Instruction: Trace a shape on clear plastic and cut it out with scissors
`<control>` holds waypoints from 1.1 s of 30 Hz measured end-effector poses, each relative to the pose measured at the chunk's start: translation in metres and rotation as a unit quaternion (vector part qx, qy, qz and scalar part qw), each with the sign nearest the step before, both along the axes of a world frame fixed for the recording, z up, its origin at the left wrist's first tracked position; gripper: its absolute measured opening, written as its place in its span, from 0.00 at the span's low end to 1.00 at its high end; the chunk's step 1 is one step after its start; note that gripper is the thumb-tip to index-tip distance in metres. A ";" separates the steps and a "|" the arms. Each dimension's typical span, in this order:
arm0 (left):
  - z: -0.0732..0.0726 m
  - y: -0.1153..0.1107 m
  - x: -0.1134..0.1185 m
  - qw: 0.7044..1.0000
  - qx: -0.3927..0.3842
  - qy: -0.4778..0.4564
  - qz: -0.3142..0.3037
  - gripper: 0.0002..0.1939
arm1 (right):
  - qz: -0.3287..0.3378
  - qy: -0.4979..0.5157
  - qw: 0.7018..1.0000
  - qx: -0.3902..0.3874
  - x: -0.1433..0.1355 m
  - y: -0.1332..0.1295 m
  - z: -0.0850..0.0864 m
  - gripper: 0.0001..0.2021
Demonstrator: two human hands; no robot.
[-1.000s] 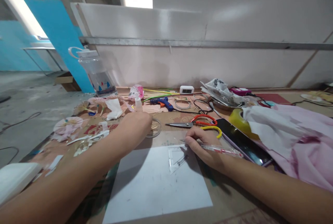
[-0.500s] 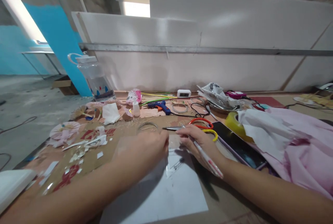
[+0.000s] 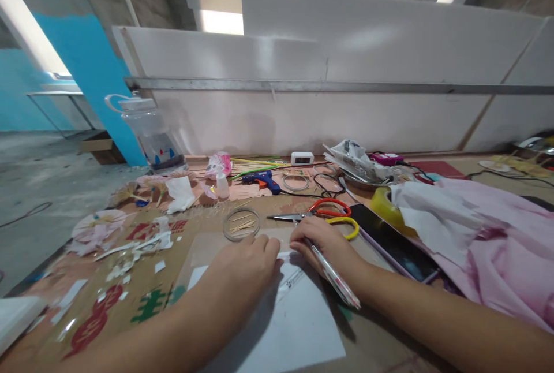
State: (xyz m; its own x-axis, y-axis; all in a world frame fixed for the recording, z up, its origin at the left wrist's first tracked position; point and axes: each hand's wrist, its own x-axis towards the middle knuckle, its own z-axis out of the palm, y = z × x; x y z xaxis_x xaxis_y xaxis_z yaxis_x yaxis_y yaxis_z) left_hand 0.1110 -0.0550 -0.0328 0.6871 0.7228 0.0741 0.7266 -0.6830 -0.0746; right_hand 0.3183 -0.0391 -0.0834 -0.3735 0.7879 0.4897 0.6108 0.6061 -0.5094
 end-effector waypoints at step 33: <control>-0.031 -0.017 0.009 0.989 -0.035 0.087 -0.117 0.26 | -0.031 0.012 0.994 -0.104 0.003 -0.002 -0.001 0.15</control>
